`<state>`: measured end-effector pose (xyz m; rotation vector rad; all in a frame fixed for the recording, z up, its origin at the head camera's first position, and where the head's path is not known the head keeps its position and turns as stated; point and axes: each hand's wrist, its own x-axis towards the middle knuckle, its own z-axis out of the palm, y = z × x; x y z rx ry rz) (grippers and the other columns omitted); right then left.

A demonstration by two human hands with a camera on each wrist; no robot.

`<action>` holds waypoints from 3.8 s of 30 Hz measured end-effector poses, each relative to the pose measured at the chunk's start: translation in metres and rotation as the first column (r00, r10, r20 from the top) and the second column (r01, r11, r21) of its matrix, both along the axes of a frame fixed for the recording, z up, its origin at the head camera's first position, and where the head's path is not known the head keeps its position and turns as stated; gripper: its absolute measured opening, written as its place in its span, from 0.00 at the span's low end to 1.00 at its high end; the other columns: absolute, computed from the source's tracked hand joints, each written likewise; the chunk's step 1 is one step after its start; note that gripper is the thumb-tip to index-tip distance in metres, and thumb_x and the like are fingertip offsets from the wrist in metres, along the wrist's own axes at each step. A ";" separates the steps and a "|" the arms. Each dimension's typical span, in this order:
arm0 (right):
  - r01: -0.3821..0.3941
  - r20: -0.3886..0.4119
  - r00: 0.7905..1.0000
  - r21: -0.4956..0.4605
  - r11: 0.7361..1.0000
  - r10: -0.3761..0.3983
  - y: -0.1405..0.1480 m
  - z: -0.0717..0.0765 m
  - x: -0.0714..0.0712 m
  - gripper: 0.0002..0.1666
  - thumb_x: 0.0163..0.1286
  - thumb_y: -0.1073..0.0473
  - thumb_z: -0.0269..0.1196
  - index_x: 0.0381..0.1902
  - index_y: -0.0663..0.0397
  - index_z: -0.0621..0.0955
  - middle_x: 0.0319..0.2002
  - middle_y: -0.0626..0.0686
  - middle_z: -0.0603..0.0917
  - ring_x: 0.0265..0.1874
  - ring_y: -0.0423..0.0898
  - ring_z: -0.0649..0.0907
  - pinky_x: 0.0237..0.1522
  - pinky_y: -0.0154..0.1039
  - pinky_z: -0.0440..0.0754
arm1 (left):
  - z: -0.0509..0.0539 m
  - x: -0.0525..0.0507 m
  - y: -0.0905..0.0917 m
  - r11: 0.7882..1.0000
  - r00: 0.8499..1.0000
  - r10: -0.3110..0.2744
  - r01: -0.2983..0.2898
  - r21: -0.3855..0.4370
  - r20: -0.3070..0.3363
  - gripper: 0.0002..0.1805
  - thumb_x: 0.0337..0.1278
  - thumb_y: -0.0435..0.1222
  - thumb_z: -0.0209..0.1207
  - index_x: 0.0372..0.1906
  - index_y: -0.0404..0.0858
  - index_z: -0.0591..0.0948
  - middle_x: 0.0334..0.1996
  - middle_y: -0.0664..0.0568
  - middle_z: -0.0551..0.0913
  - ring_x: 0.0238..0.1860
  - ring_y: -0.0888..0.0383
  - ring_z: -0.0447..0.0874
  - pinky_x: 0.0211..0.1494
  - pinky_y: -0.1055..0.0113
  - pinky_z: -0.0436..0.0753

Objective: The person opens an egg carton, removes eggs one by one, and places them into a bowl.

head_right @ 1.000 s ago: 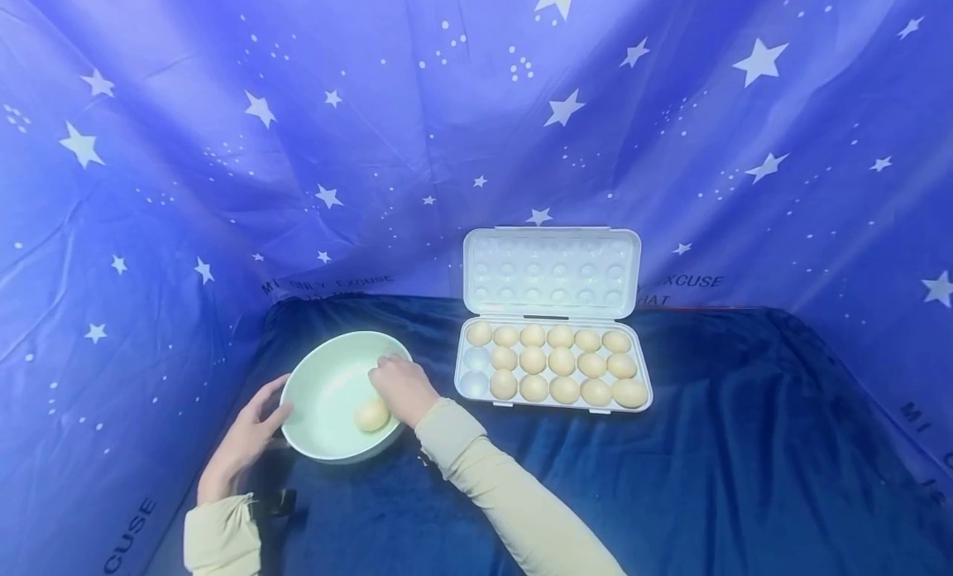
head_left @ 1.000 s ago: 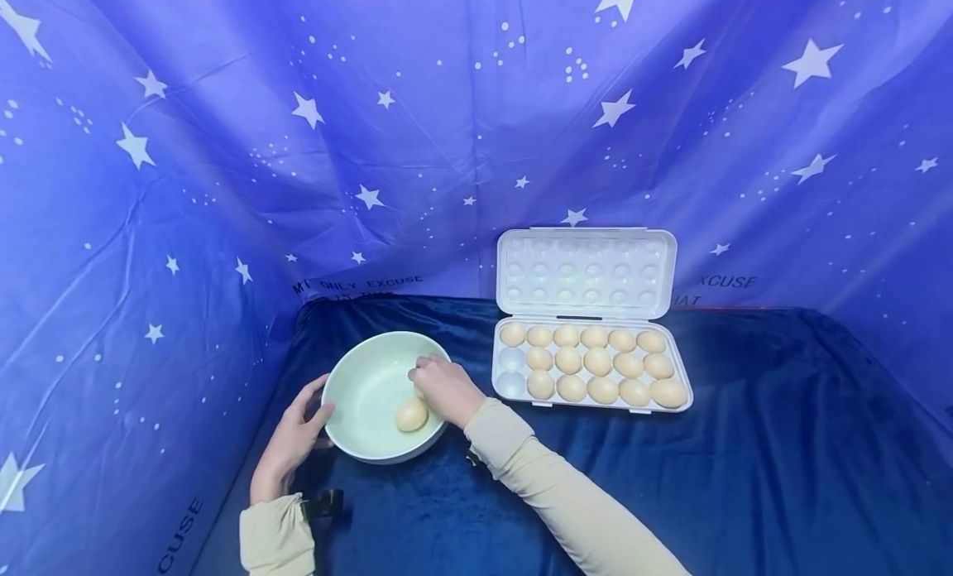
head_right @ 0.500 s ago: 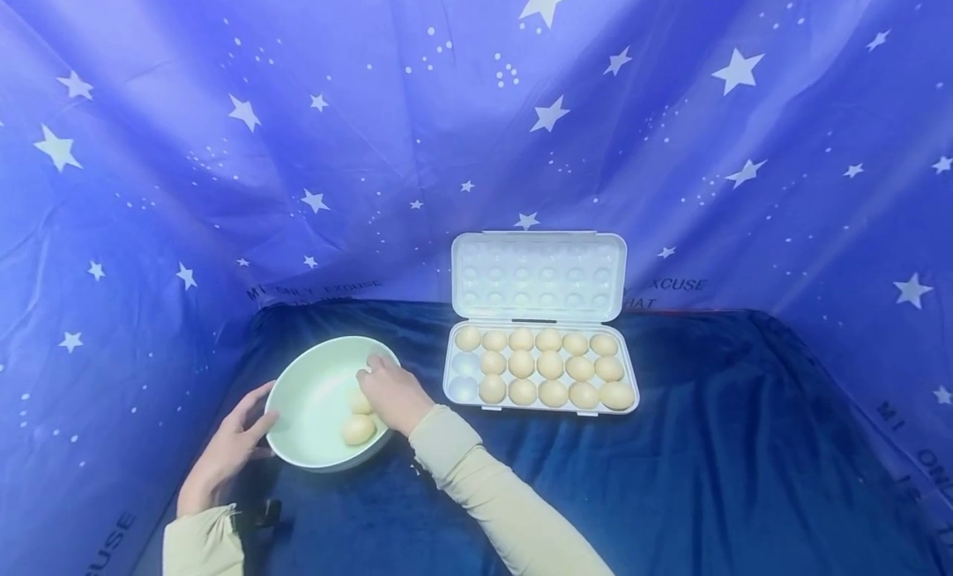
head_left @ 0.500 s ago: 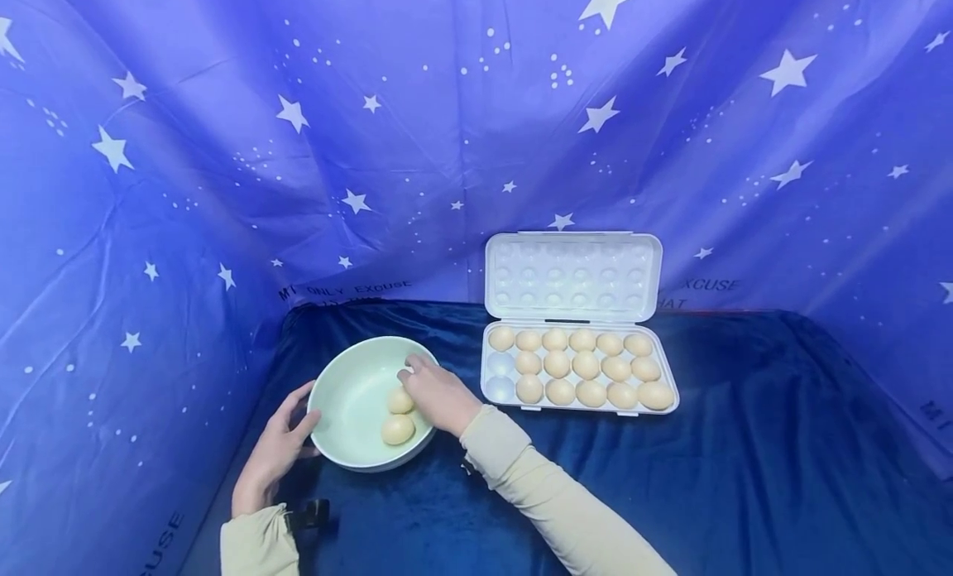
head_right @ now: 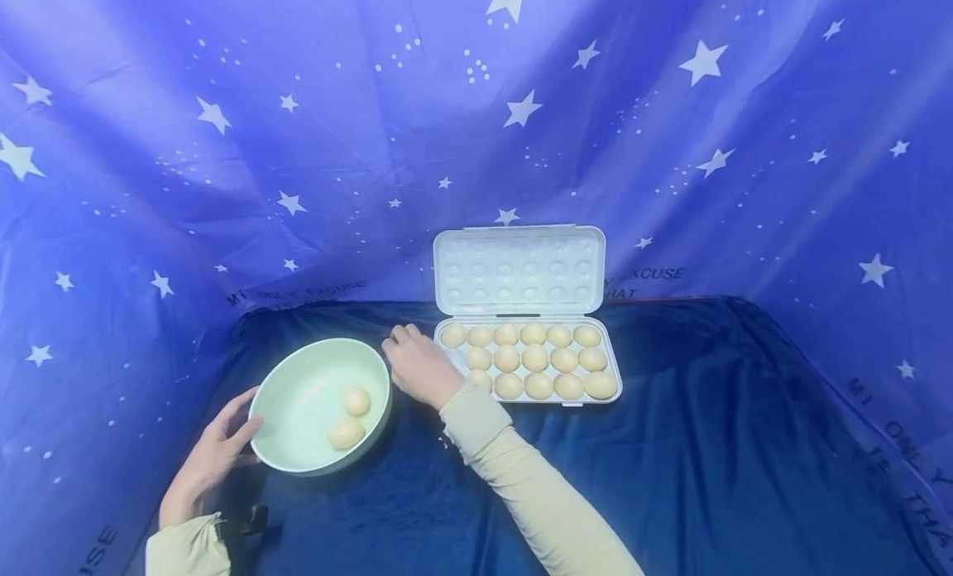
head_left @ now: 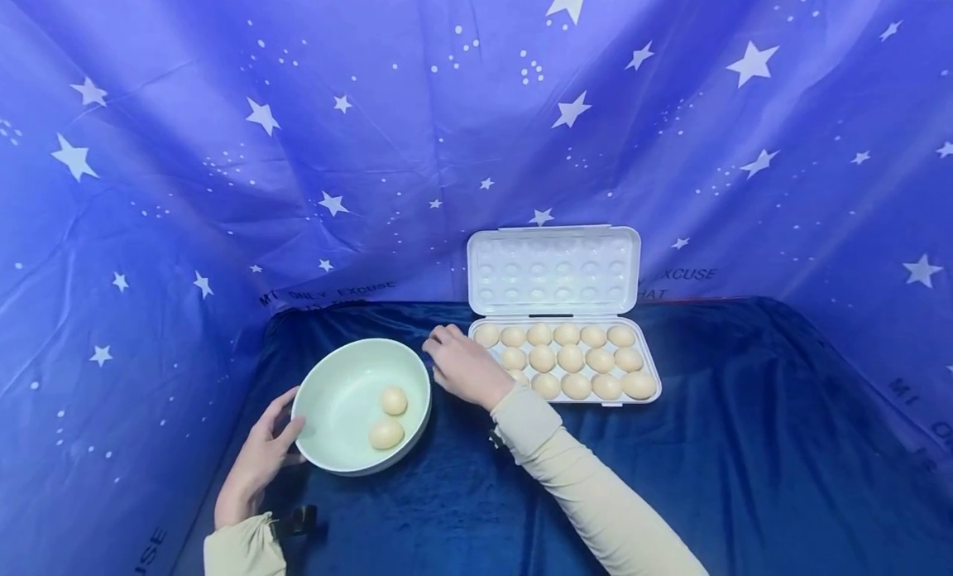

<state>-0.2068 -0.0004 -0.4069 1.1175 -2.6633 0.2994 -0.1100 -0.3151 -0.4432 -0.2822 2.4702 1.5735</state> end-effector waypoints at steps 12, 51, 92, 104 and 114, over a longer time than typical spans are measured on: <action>0.109 -0.005 0.994 0.005 0.994 -0.109 0.044 -0.022 -0.036 0.17 0.60 0.72 0.63 0.47 0.67 0.76 0.43 0.61 0.79 0.43 0.57 0.78 0.48 0.48 0.82 | 0.001 0.000 0.000 1.000 1.000 0.007 -0.006 0.016 -0.015 0.31 0.78 0.35 0.46 0.78 0.39 0.52 0.73 0.32 0.58 0.50 0.49 0.82 0.40 0.62 0.88; 0.226 0.102 0.969 -0.001 0.974 -0.224 0.047 -0.047 -0.063 0.14 0.50 0.71 0.72 0.29 0.58 0.77 0.37 0.61 0.75 0.38 0.59 0.74 0.39 0.48 0.82 | 0.001 0.002 0.000 0.999 0.999 0.017 -0.016 0.043 -0.028 0.30 0.78 0.35 0.47 0.78 0.40 0.53 0.73 0.33 0.59 0.49 0.47 0.83 0.38 0.62 0.89; -0.097 0.087 0.990 -0.110 0.989 0.107 -0.009 0.009 -0.007 0.16 0.64 0.58 0.68 0.48 0.58 0.83 0.45 0.54 0.82 0.44 0.50 0.78 0.48 0.42 0.80 | 0.003 0.001 -0.003 0.998 0.998 -0.006 0.010 0.065 -0.057 0.31 0.78 0.36 0.46 0.78 0.38 0.52 0.71 0.31 0.60 0.40 0.63 0.82 0.36 0.66 0.88; -0.169 0.137 0.978 0.071 0.983 0.158 -0.034 -0.003 0.004 0.13 0.62 0.59 0.70 0.44 0.56 0.86 0.43 0.51 0.83 0.40 0.46 0.76 0.45 0.35 0.78 | 0.000 0.004 -0.005 0.998 0.999 -0.006 0.009 0.065 -0.048 0.32 0.78 0.40 0.48 0.78 0.38 0.52 0.74 0.32 0.57 0.41 0.65 0.82 0.36 0.68 0.88; -0.145 0.135 0.984 0.192 0.971 0.120 -0.047 -0.013 0.009 0.07 0.60 0.60 0.70 0.37 0.52 0.87 0.35 0.48 0.81 0.39 0.45 0.78 0.45 0.34 0.79 | 0.001 0.004 -0.002 0.996 0.999 -0.005 0.009 0.086 -0.046 0.31 0.78 0.37 0.47 0.78 0.37 0.53 0.73 0.31 0.58 0.41 0.64 0.82 0.35 0.68 0.87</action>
